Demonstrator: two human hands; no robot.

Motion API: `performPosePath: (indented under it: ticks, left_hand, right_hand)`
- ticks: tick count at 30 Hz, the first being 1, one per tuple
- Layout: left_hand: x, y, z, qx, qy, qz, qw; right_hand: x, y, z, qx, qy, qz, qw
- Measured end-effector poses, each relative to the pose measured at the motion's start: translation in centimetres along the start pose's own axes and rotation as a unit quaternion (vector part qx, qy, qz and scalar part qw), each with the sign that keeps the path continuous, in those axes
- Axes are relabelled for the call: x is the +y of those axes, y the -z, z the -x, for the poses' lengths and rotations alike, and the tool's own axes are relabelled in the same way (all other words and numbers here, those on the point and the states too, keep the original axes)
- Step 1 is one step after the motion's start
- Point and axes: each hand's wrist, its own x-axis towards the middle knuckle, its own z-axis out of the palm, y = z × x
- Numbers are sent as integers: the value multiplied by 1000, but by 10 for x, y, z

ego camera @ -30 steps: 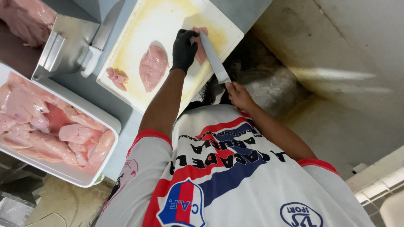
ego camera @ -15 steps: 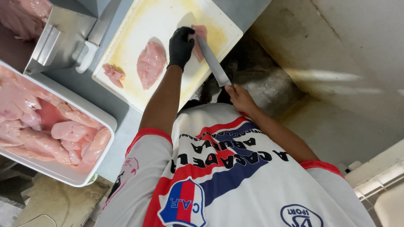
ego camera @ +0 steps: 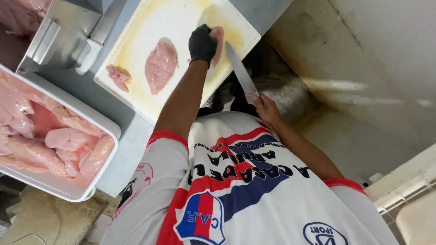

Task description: Slicing raw chicken breasts on a cutting board using a knife in a food preparation area

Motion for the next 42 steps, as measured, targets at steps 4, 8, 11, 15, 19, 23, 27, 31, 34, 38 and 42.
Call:
performPosePath:
  ticks: [4, 8, 11, 15, 19, 23, 27, 31, 34, 38, 42]
  left_hand:
    - [36, 42, 10, -249, 36, 96, 963]
    - [20, 48, 2, -240, -20, 330, 913]
    - [-35, 31, -44, -17, -61, 371, 926]
    - [-87, 114, -35, 83, 42, 345, 934]
    - [-103, 185, 41, -39, 140, 43, 988]
    - [-138, 156, 80, -189, 164, 3, 968]
    - [-135, 142, 105, -141, 78, 48, 986]
    - [-100, 140, 117, -136, 88, 251, 954]
    - [-48, 157, 127, -166, 48, 331, 927]
    - [-62, 103, 91, -66, -57, 170, 982]
    - [-112, 44, 74, 92, -258, -98, 957]
  right_hand:
    - [1, 4, -8, 99, 13, -103, 990]
    - [-8, 12, -7, 112, 13, -121, 986]
    - [-10, 11, -4, 97, 11, -124, 987]
    - [-8, 7, -3, 101, 31, -71, 992]
    - [1, 0, -3, 104, 18, -74, 992]
    - [1, -2, -2, 113, 15, -30, 993]
    - [-3, -4, -5, 108, 63, -47, 991]
    - [-24, -3, 1, 128, 78, -48, 988]
    - [-19, -8, 1, 142, 93, -44, 984]
    - [-12, -11, 2, 146, 31, -81, 985]
    - [-3, -16, 4, 142, 52, -95, 984]
